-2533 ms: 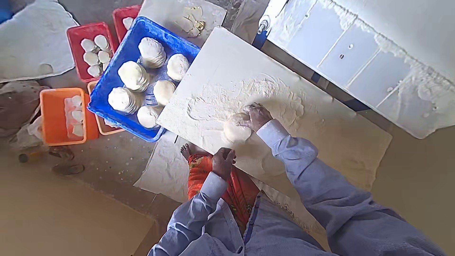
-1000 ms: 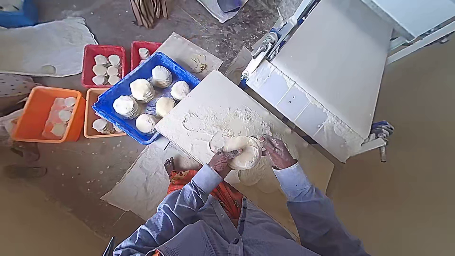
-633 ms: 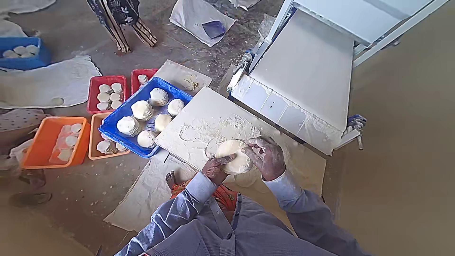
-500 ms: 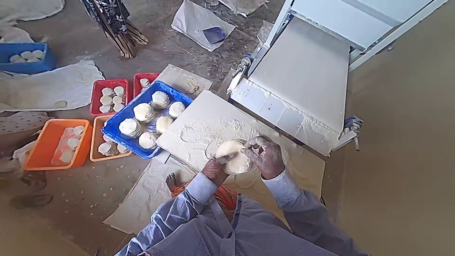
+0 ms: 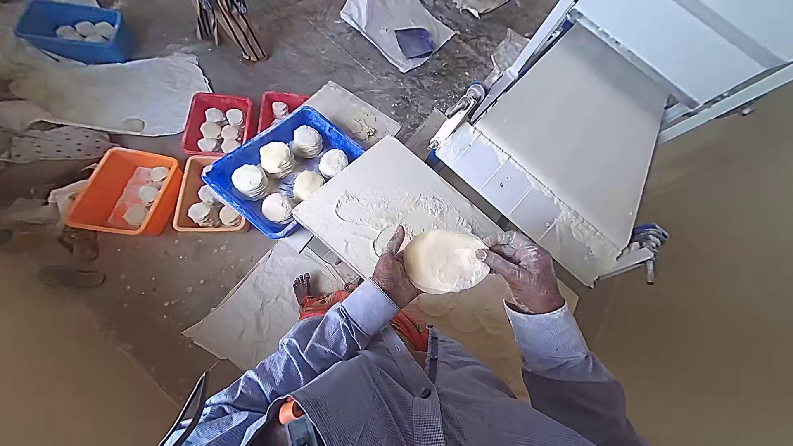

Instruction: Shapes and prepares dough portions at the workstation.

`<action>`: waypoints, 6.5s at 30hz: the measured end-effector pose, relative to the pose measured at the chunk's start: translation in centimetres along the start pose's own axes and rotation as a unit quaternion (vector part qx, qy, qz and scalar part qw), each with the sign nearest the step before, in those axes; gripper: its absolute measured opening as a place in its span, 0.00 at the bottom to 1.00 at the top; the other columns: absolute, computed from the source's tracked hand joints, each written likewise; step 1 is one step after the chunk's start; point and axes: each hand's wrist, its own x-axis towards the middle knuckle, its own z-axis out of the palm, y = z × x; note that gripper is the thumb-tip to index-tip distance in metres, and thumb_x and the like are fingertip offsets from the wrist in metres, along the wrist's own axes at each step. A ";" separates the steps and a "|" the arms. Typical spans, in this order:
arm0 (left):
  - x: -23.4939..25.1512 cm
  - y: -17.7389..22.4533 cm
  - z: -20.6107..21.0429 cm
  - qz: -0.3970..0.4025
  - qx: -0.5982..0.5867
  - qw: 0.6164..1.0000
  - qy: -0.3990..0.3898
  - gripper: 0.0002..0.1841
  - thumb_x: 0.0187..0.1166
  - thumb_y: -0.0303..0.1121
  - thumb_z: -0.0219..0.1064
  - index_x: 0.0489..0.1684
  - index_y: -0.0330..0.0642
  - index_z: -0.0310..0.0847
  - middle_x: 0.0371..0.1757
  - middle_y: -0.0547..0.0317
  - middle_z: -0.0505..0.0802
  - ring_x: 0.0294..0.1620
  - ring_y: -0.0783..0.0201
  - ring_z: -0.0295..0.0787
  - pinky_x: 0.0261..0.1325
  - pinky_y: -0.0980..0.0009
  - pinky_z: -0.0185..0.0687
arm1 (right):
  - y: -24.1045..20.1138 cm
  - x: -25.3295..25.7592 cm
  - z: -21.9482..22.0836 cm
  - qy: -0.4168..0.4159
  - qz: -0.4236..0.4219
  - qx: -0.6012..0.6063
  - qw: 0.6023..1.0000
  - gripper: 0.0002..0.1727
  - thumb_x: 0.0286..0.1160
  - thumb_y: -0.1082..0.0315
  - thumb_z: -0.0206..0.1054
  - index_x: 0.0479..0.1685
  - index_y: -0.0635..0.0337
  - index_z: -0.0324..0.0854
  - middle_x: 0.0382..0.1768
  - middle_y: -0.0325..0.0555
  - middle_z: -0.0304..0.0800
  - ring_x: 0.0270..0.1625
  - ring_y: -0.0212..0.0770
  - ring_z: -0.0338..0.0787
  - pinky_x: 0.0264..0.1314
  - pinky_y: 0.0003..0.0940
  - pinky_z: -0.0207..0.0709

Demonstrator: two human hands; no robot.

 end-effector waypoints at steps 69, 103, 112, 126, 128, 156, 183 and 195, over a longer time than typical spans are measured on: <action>1.3 -0.9 -4.6 0.036 0.147 0.980 0.131 0.20 0.87 0.42 0.63 0.64 0.33 0.80 0.51 0.42 0.92 0.50 0.52 0.92 0.55 0.53 0.89 | -0.9 -2.9 -0.6 0.072 0.129 0.077 0.986 0.08 0.84 0.69 0.64 0.45 0.55 0.90 0.33 0.31 0.94 0.34 0.23 0.91 0.39 0.22 0.88; -3.3 16.9 -7.4 0.098 -0.016 0.992 0.079 0.43 0.86 0.70 0.32 0.63 0.37 0.78 0.52 0.42 0.91 0.55 0.49 0.91 0.58 0.48 0.87 | -0.8 10.6 16.5 -0.075 -0.266 -0.187 0.943 0.18 0.74 0.64 0.67 0.57 0.64 0.90 0.53 0.56 0.95 0.56 0.51 0.93 0.60 0.45 0.87; -2.8 15.7 -4.4 0.055 0.056 0.997 -0.004 0.42 0.87 0.69 0.34 0.58 0.37 0.81 0.48 0.45 0.93 0.50 0.54 0.93 0.56 0.54 0.89 | -8.0 12.3 16.0 -0.265 -0.395 -0.379 0.794 0.12 0.67 0.68 0.77 0.50 0.52 0.96 0.42 0.54 0.89 0.54 0.58 0.87 0.55 0.47 0.84; -3.0 11.9 -3.6 0.033 0.070 0.997 0.011 0.42 0.89 0.65 0.31 0.57 0.34 0.81 0.45 0.44 0.93 0.49 0.53 0.93 0.55 0.54 0.88 | -7.4 11.0 11.0 -0.312 -0.469 -0.314 0.764 0.07 0.67 0.63 0.68 0.31 0.53 0.91 0.31 0.42 0.93 0.42 0.45 0.91 0.50 0.40 0.80; -3.0 11.6 -3.4 0.034 0.071 0.997 0.023 0.41 0.90 0.64 0.32 0.60 0.33 0.79 0.47 0.43 0.92 0.50 0.53 0.92 0.56 0.54 0.88 | -7.7 10.9 10.9 -0.320 -0.472 -0.306 0.763 0.08 0.68 0.63 0.68 0.32 0.53 0.91 0.31 0.42 0.93 0.40 0.44 0.91 0.50 0.40 0.81; -4.7 10.2 -4.0 -0.012 0.148 0.989 0.004 0.43 0.88 0.67 0.25 0.63 0.40 0.79 0.48 0.51 0.92 0.49 0.57 0.90 0.54 0.54 0.86 | -9.5 10.9 13.6 -0.504 -0.263 -0.406 0.716 0.16 0.67 0.60 0.81 0.50 0.58 0.93 0.44 0.57 0.94 0.52 0.61 0.92 0.62 0.61 0.80; -4.4 8.3 -5.7 -0.040 0.078 0.996 -0.009 0.23 0.92 0.49 0.47 0.55 0.38 0.80 0.44 0.49 0.92 0.47 0.57 0.91 0.55 0.58 0.88 | -5.2 5.8 9.6 -0.316 -0.430 -0.212 0.819 0.07 0.69 0.66 0.69 0.34 0.56 0.93 0.36 0.42 0.97 0.46 0.37 0.94 0.58 0.29 0.83; -5.4 7.9 -4.4 0.002 0.100 0.994 0.036 0.21 0.92 0.47 0.51 0.60 0.37 0.79 0.46 0.49 0.91 0.48 0.58 0.91 0.55 0.60 0.88 | -6.7 4.3 10.1 -0.298 -0.289 -0.334 0.846 0.19 0.62 0.70 0.78 0.54 0.63 0.92 0.47 0.55 0.96 0.50 0.54 0.96 0.54 0.47 0.88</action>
